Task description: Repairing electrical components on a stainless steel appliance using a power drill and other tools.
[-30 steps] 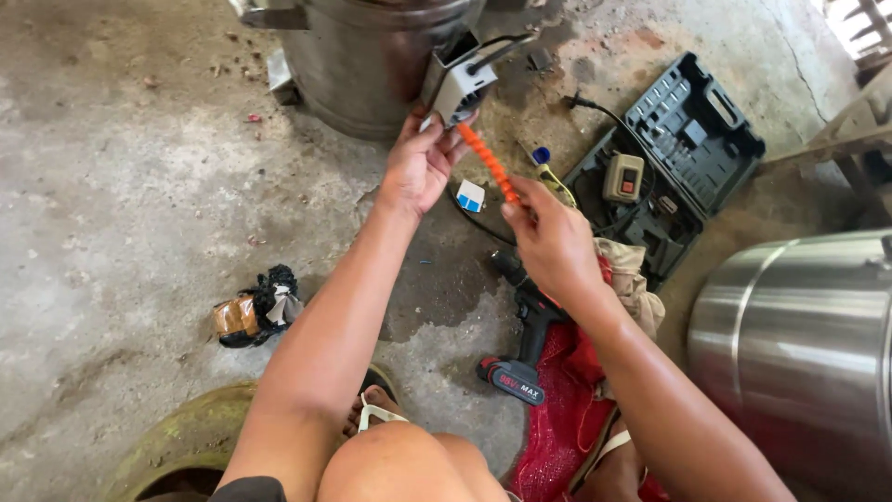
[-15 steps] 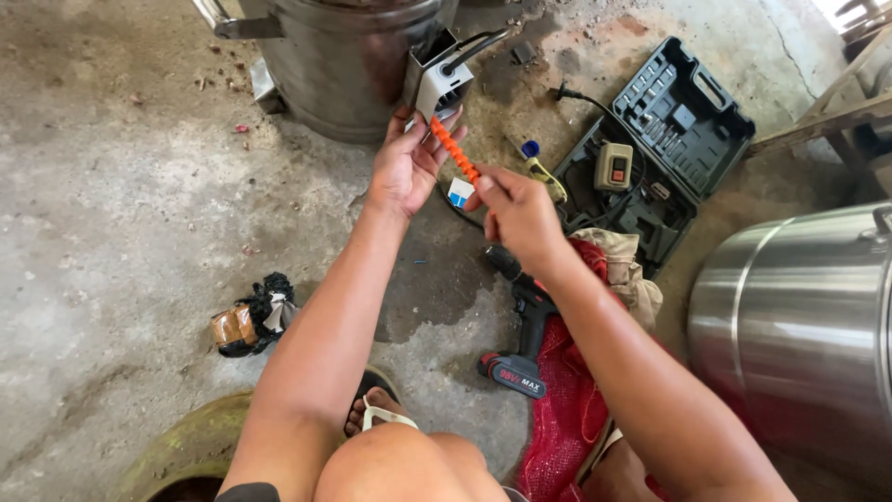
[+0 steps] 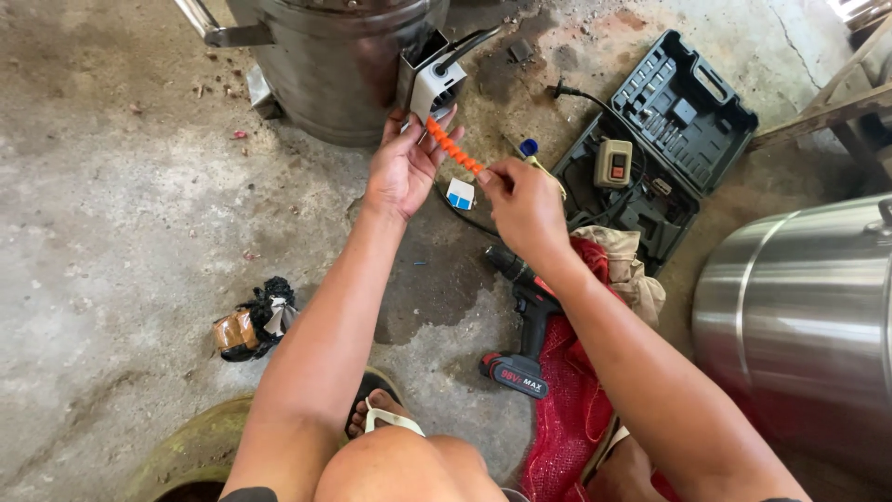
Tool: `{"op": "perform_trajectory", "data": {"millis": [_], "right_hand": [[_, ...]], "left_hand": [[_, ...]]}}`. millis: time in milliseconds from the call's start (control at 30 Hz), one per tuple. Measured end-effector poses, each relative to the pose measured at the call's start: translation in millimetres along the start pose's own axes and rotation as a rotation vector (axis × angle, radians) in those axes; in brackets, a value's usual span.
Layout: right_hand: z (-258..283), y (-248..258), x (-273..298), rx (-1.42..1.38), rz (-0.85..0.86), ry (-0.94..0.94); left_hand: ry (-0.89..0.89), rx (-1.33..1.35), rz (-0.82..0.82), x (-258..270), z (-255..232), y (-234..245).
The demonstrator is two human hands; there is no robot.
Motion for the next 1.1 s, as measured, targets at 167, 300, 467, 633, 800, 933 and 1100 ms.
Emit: {"op": "perform_trajectory", "data": {"millis": [167,300,467,633,800,933,1100], "right_hand": [[-19,-24,-7,-0.388,0.17,-0.261],[-17,-14,-27,-0.141,0.169,-0.075],[22,-1,-9,0.413,0.072,-0.017],[16,-7,-2,0.501,0.031,-0.072],[36,-15,4,0.133,0.005,0.026],[13,-23,-11,0.11,-0.033,-0.01],[-20,-45,-27,-0.311,0.102,-0.289]], "left_hand": [[0.0,0.007,-0.018,2,-1,-2],[-0.033,0.001,-0.052,-6,0,10],[-0.017,-0.016,-0.121,4,3,-1],[-0.051,-0.002,-0.145,4,2,3],[-0.063,0.018,-0.095,-2,2,6],[-0.051,-0.002,-0.086,-4,2,12],[-0.05,0.029,-0.038,-8,7,20]]}}
Point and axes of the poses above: each hand's wrist, its own x-axis away from the middle knuckle, its own y-axis out of the back of the hand, z = x × y, the point moved 8 cm from there along -x, towards the middle knuckle, and after that the axes turned 3 degrees about -y, right-handed, at the moved point
